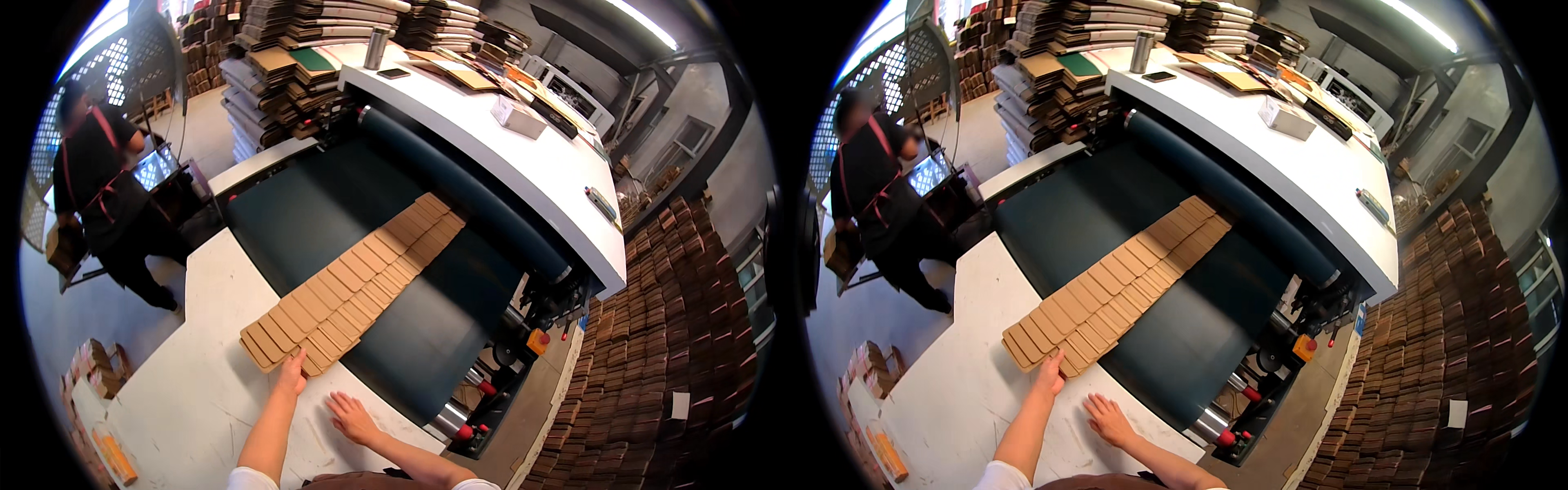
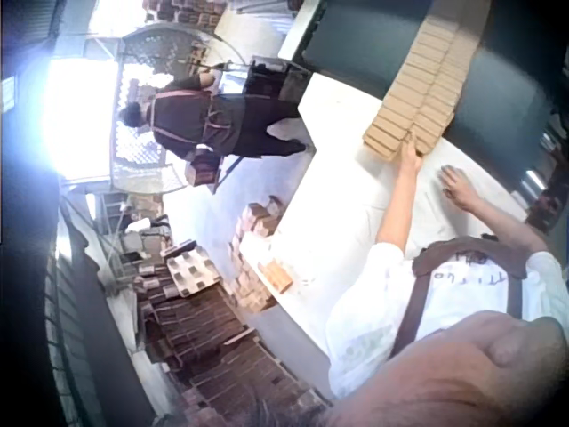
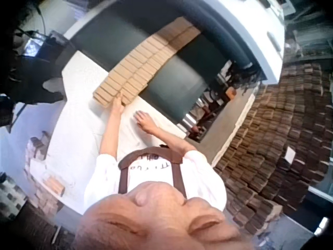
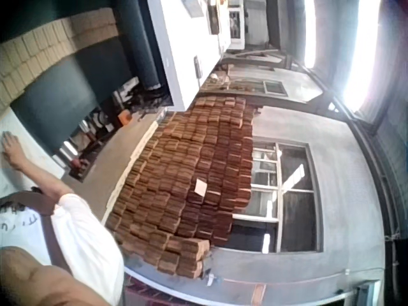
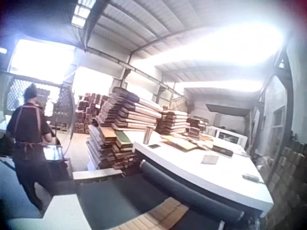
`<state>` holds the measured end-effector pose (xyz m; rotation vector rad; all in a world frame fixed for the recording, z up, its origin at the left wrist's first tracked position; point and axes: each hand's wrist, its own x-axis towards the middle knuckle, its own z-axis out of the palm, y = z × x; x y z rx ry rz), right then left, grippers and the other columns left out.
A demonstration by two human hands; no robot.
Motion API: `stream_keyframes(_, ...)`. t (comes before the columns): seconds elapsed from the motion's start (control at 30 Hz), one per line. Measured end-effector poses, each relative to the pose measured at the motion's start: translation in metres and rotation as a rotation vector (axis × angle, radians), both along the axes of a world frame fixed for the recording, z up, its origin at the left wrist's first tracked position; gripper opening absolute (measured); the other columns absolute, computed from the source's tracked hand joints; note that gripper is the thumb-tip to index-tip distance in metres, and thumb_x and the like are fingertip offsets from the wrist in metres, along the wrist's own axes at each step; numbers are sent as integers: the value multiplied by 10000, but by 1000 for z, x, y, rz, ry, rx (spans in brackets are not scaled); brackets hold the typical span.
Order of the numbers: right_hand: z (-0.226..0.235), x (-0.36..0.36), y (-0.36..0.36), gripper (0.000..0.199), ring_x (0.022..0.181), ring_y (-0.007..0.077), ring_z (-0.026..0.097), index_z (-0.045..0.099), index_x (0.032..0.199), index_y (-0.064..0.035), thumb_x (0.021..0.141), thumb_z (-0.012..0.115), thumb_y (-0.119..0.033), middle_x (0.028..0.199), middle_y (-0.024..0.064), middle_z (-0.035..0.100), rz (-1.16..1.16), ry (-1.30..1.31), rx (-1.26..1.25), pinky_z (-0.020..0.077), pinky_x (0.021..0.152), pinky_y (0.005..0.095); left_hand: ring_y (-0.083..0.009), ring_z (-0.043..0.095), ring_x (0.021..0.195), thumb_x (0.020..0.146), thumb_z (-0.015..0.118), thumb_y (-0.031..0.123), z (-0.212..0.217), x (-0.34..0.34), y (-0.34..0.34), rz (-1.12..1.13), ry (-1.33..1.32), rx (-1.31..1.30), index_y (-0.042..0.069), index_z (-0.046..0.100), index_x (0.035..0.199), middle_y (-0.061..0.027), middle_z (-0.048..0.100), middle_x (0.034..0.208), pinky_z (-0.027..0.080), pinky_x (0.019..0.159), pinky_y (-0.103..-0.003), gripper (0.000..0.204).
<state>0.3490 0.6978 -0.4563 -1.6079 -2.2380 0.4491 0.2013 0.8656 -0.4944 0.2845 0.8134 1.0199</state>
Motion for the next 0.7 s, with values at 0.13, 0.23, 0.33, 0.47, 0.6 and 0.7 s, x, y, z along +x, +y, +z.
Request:
stream_keyframes(0.13,-5,15,10,543,1314,348,397,411,1387,-51,955,511,-366,1409,183,433,-65,307,-393,300,1094,427,-233,526,1173,925,581,102,-7,39,17,-19,-28,34,54,492,1293,-84,561,1268,436,994,-406,382)
stream_keyframes(0.23,112,31,56,628,1329,330,391,351,1431,-29,977,437,-455,1432,176,416,16,866,-672,291,1096,441,-243,514,1185,933,565,104,-26,48,21,-20,-42,2,59,469,1316,-78,538,1288,423,1007,-415,397)
stream_keyframes(0.33,262,47,76,637,1358,272,361,319,1447,-10,991,390,-450,1439,174,416,529,1367,-699,246,1119,380,-253,489,1210,946,544,113,-21,46,21,-10,-41,-54,59,439,1342,-75,503,1321,407,1023,-425,413)
stream_keyframes(0.47,363,22,71,851,1370,363,306,342,1411,56,876,495,-589,1449,240,362,1055,1711,-583,219,1116,450,-256,457,1244,962,518,127,-17,38,15,-25,-34,-62,76,405,1375,-73,458,1369,398,1032,-434,432)
stream_keyframes(0.6,378,25,66,978,1346,433,320,396,1358,108,805,565,-681,1423,313,351,1304,1790,-550,246,1093,506,-250,449,1253,962,520,133,19,49,11,-26,1,-97,102,398,1387,-62,448,1381,395,1037,-437,443)
stream_keyframes(0.7,371,33,65,929,1292,458,389,435,1324,122,829,558,-654,1379,334,395,1341,1805,-423,298,1058,527,-250,445,1257,961,521,133,16,43,11,-43,-13,-93,116,396,1390,-52,445,1386,399,1033,-448,447)
